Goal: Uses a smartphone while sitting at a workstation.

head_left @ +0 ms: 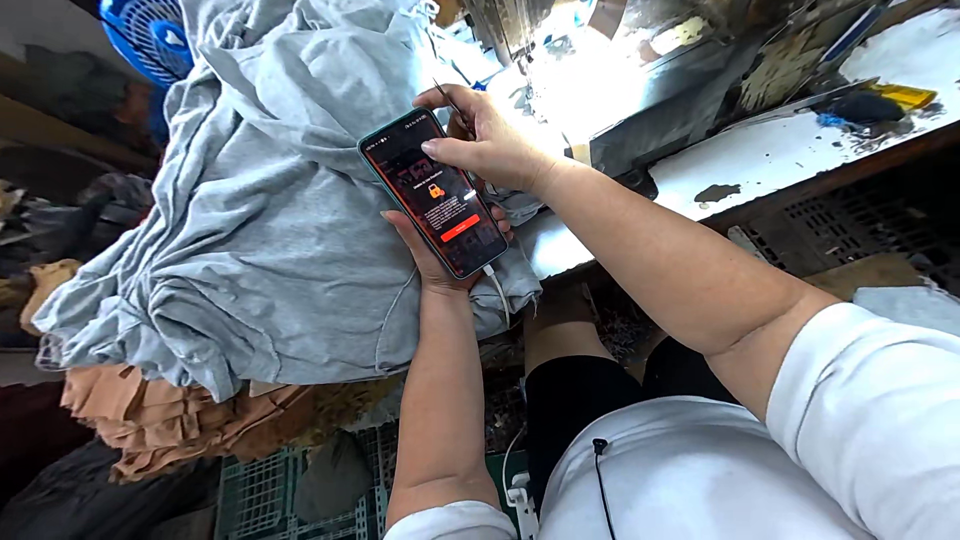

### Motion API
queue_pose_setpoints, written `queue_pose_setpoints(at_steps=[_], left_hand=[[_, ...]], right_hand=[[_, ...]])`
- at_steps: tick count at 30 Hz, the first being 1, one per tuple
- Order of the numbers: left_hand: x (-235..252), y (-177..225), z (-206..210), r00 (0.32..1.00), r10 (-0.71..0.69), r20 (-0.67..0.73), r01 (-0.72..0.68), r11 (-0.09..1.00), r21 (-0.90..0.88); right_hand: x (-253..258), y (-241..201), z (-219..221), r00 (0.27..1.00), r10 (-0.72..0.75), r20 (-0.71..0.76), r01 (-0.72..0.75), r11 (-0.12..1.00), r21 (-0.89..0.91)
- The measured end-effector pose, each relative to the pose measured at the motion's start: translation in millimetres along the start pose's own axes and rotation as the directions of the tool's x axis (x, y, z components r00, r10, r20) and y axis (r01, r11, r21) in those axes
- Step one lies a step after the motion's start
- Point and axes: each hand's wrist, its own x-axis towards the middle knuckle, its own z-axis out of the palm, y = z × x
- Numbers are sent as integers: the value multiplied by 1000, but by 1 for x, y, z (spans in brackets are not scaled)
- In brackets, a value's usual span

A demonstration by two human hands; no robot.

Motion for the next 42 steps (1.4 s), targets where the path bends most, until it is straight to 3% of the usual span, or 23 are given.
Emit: queue_pose_setpoints(at_steps=[3, 8, 18, 23, 28, 33, 38, 42], left_hand=[[0, 2, 2, 997, 43, -60, -45, 999, -21], [0, 1, 7, 972, 217, -95, -215, 976, 27], [-1, 1, 6, 961, 228, -157, -224, 974, 45], [0, 1, 4, 965, 221, -143, -220, 975, 23], [-1, 0, 0, 968, 208, -138, -206, 978, 33], [0, 1, 0, 971, 209, -115, -206, 978, 34], [0, 0, 6, 955, 250, -159, -247, 968, 41], [0, 0, 6, 953, 273, -129, -272, 962, 32]], right_hand=[[-2, -4, -2, 996, 8, 92, -4, 999, -38], [-5, -3, 5, 965, -81, 251, 121, 982, -148], [-4, 5, 10, 954, -167, 248, 226, 946, -234], [-3, 1, 7, 954, -183, 237, 202, 978, -57], [-3, 3, 7, 954, -181, 238, 196, 980, -40], [-3, 5, 10, 950, -204, 236, 235, 966, -110], [-4, 6, 13, 949, -168, 268, 255, 908, -333], [-3, 4, 12, 949, -186, 256, 254, 930, -266]])
